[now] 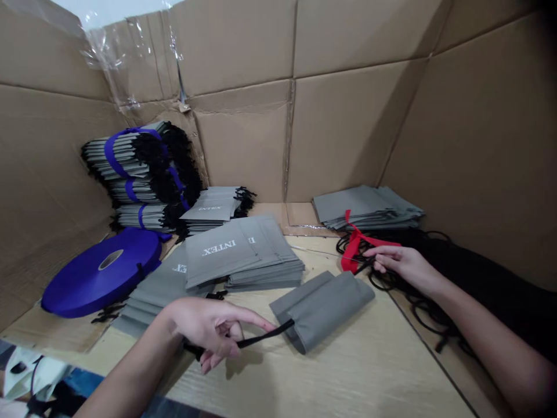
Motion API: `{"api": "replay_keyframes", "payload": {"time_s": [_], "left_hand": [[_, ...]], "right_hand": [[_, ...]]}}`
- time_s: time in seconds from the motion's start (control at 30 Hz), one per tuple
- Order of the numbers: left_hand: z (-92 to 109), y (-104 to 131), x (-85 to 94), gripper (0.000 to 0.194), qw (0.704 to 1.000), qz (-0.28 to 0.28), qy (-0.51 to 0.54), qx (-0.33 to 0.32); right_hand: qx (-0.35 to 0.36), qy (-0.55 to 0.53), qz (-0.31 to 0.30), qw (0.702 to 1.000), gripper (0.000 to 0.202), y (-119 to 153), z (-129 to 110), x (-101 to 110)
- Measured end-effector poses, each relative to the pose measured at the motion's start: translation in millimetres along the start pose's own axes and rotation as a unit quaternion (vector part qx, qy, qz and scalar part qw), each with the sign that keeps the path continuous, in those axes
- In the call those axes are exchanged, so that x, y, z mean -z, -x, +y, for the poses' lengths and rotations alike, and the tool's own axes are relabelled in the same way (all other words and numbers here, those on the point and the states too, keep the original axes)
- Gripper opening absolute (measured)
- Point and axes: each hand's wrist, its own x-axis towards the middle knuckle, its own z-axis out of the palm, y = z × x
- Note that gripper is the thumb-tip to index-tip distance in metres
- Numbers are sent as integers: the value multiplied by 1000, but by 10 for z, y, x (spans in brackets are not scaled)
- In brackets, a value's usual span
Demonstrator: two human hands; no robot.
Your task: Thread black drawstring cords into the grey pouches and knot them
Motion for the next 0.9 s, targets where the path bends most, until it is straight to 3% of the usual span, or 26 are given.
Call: {"api": "replay_keyframes", "payload": {"time_s": [0.13, 0.43, 0.57, 0.73, 0.9], "left_hand": [[3, -12, -13, 61, 999, -29, -44, -11], [-30, -110, 1, 62, 988, -95, -126, -9], [-80, -153, 17, 54, 980, -133, -146, 18], [-73, -154, -6, 60, 987, -85, -135, -34], [-52, -102, 11, 65, 983, -106, -147, -25]], "right_hand": [[10, -26, -45, 999, 34, 31, -9, -15], [17, -31, -60, 998, 36, 14, -1, -53], [29, -26, -70, 997, 37, 25, 2, -45], [41, -11, -98, 994, 40, 85, -43, 16], [48, 44, -172, 983, 43, 162, -137, 105]]}}
